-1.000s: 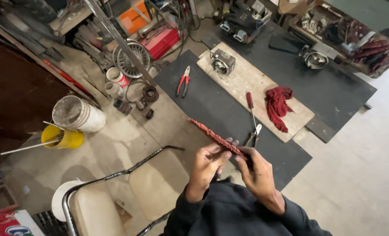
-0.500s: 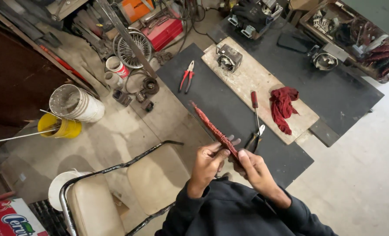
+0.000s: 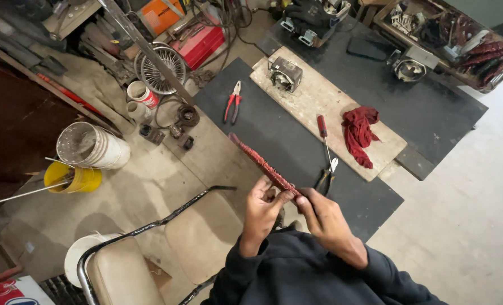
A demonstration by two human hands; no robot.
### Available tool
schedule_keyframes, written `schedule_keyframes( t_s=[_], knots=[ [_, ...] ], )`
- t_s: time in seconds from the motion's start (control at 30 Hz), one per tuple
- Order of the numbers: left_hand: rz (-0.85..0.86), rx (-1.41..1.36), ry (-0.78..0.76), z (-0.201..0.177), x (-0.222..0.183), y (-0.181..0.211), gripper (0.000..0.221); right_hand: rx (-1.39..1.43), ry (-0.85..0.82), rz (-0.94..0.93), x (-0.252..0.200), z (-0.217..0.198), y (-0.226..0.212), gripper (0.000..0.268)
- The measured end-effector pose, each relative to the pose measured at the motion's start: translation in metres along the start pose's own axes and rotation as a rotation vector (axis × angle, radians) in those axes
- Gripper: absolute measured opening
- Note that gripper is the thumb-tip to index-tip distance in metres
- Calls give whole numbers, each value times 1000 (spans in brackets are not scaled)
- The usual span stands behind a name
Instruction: Repairing a mechanical component using pliers and a screwdriver on a workbench
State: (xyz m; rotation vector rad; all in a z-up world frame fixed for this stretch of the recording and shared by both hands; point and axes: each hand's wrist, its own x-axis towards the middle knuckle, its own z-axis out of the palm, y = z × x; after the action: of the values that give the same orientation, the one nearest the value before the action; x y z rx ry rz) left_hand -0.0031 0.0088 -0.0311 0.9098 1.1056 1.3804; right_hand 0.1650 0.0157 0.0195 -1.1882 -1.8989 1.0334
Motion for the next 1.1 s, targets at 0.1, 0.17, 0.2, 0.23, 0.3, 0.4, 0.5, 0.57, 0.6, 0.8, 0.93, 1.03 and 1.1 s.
schedule_keyframes(
  t_s=[0.1, 0.17, 0.2, 0.23, 0.3, 0.4, 0.5, 0.57, 0.6, 0.8, 0.93, 1.03, 1.1],
  knots=[
    [-18, 2, -56, 3, -5, 22, 32, 321, -131, 101, 5, 2, 34, 43],
    [9, -32, -59, 9, -8, 37, 31, 661, -287, 296, 1, 6, 57, 43],
    [36, -64, -62, 11, -9, 45, 30, 1002, -440, 493, 0, 9, 69, 46],
    [34, -64, -60, 13, -8, 53, 30, 1003, -441, 495, -2, 10, 73, 46],
    [38, -33, -65, 17, -5, 71, 23, 1388, -478, 790, -4, 11, 80, 42],
    [19, -73, -136, 23, -8, 91, 28, 1430, -579, 852, -2, 13, 85, 43],
    [53, -18, -101, 5, -8, 51, 30, 1081, -433, 586, 10, 12, 53, 49],
    [22, 13, -43, 2, 0, 34, 32, 628, -280, 388, 18, 0, 22, 32],
    [-11, 46, 11, 1, 3, 26, 37, 182, -121, 187, 21, -6, 6, 31],
    [-195, -128, 61, 7, 3, 43, 20, -13, -115, 27, 13, -7, 5, 36],
    [51, -9, 76, -13, 12, -13, 11, 439, -181, 206, 13, -5, 40, 26],
    [70, -35, 39, 2, 10, 24, 9, 1253, -495, 698, 17, -7, 66, 42],
    [81, -110, -148, 21, 4, 63, 25, 1640, -814, 962, 14, 5, 109, 52]
  ],
)
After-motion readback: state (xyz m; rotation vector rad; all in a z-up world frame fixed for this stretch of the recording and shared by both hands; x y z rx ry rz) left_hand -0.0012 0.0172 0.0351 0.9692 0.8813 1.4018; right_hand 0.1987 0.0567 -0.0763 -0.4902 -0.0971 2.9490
